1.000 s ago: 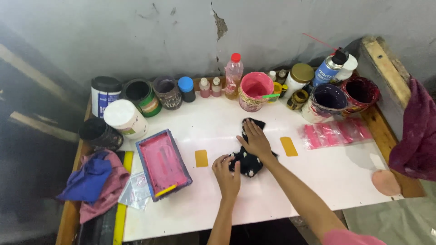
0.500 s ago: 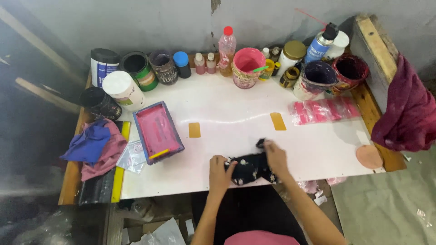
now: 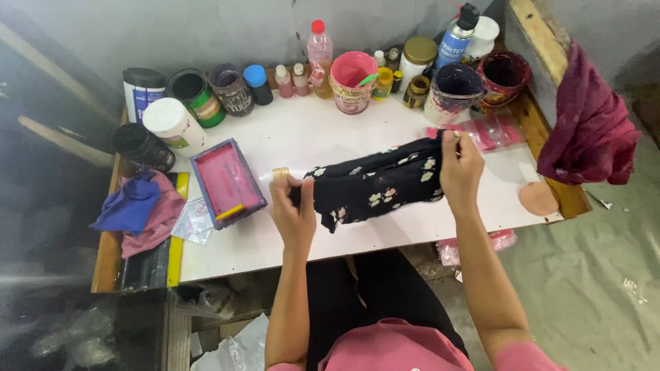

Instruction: The person uses a yellow squeegee to spread pink ink evenly across a screen printing frame. They then place a black cloth with a white floral pattern under the frame, press down, and lift the frame to reveal the printed design. Finally, they fold the printed cloth.

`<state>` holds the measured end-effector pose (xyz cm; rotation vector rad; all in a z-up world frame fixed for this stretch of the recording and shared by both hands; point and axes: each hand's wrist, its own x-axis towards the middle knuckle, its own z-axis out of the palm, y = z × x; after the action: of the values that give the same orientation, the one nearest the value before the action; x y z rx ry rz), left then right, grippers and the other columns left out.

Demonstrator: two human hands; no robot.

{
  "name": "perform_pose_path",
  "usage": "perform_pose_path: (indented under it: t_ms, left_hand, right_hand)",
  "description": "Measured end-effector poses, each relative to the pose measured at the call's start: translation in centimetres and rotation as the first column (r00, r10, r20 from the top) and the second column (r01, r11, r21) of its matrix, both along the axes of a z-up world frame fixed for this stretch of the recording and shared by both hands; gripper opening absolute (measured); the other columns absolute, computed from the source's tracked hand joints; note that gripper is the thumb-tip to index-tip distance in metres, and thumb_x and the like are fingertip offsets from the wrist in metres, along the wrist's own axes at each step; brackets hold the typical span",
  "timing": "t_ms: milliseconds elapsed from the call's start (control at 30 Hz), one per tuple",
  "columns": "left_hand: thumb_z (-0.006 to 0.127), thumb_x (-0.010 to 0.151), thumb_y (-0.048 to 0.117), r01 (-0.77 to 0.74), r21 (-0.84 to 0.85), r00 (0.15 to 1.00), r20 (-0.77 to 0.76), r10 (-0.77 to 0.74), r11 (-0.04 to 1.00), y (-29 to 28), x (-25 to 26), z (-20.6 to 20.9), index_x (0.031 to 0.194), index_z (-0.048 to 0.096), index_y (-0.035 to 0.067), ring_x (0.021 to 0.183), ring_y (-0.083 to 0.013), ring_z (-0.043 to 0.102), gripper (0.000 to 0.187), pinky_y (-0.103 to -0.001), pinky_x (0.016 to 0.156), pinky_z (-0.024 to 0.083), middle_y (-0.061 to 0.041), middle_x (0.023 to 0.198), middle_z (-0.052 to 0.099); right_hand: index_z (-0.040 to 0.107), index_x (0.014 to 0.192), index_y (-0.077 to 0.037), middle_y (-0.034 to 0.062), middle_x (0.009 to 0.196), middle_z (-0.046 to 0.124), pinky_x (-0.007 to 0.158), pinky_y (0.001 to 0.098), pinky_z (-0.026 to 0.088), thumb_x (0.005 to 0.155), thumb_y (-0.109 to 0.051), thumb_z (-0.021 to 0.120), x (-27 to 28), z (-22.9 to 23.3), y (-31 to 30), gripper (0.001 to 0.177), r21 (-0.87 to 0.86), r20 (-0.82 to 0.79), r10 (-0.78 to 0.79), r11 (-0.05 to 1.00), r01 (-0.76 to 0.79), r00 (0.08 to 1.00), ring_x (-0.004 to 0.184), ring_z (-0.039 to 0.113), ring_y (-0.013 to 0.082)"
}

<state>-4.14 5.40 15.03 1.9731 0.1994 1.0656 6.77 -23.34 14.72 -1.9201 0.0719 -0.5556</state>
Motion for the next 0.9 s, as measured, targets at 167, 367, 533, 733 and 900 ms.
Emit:
perform_pose_path:
  t_ms: [167, 367, 533, 733, 900]
  left_hand:
    - [0.066, 0.101, 0.046, -0.021, 0.033, 0.980, -0.200, 0.027, 0.999, -0.1, 2.3, -1.1, 0.125, 0.052, 0.005, 0.083, -0.0316, 0.069, 0.049, -0.040, 0.072, 0.058, -0.014, 0.095, 0.064]
    - [0.062, 0.101, 0.047, 0.043, 0.272, 0.974, -0.224, 0.020, 0.961, -0.7, 0.6, -9.3, 0.117, 0.063, 0.014, 0.099, -0.0272, 0.065, 0.036, -0.040, 0.088, 0.055, -0.005, 0.107, 0.060]
    - [0.066, 0.099, 0.037, 0.103, 0.310, 0.972, -0.233, -0.030, 0.945, 0.6, -1.1, -12.8, 0.114, 0.064, 0.015, 0.108, -0.0262, 0.064, 0.026, -0.038, 0.090, 0.053, -0.005, 0.109, 0.061]
    - [0.059, 0.102, 0.019, 0.146, 0.205, 0.973, -0.208, -0.103, 0.968, 2.3, -2.9, -13.3, 0.113, 0.064, 0.002, 0.113, -0.0315, 0.059, 0.021, -0.042, 0.097, 0.051, -0.016, 0.117, 0.061]
    - [0.061, 0.100, 0.013, 0.147, 0.178, 0.966, -0.239, -0.102, 0.973, 2.1, -2.2, -13.6, 0.115, 0.063, -0.002, 0.116, -0.0304, 0.059, 0.021, -0.040, 0.096, 0.054, -0.018, 0.116, 0.059]
  right_hand:
    - [0.066, 0.103, -0.002, 0.0259, 0.094, 0.066, 0.085, 0.0531, 0.050, 0.103, -0.043, 0.068, 3.4, -4.9, 1.0, 0.042, -0.298, 0.041, 0.091, 0.952, -0.075, 0.995, 0.096, 0.065, 0.0483]
    - [0.069, 0.127, -0.013, 0.0163, 0.126, 0.066, 0.106, 0.0466, 0.046, 0.098, -0.058, 0.061, -1.3, -14.3, 5.9, 0.054, -0.617, -0.081, 0.139, 0.771, -0.159, 0.987, 0.122, 0.063, 0.0367]
    - [0.056, 0.144, -0.004, 0.0285, 0.152, 0.046, 0.113, 0.0625, 0.033, 0.097, -0.052, 0.060, -1.2, -19.4, 13.5, 0.067, -0.773, -0.150, 0.084, 0.611, -0.170, 0.985, 0.142, 0.038, 0.0528]
    - [0.025, 0.160, -0.006, 0.0233, 0.166, 0.021, 0.119, 0.0548, 0.025, 0.099, -0.034, 0.043, 5.1, -23.0, 24.5, 0.070, -0.925, -0.199, 0.196, 0.287, -0.250, 0.960, 0.151, 0.024, 0.0459]
    - [0.034, 0.158, -0.013, 0.0198, 0.168, 0.019, 0.114, 0.0604, 0.032, 0.105, -0.051, 0.042, 8.9, -20.5, 28.7, 0.066, -0.892, -0.045, 0.624, 0.327, -0.312, 0.780, 0.150, 0.028, 0.0450]
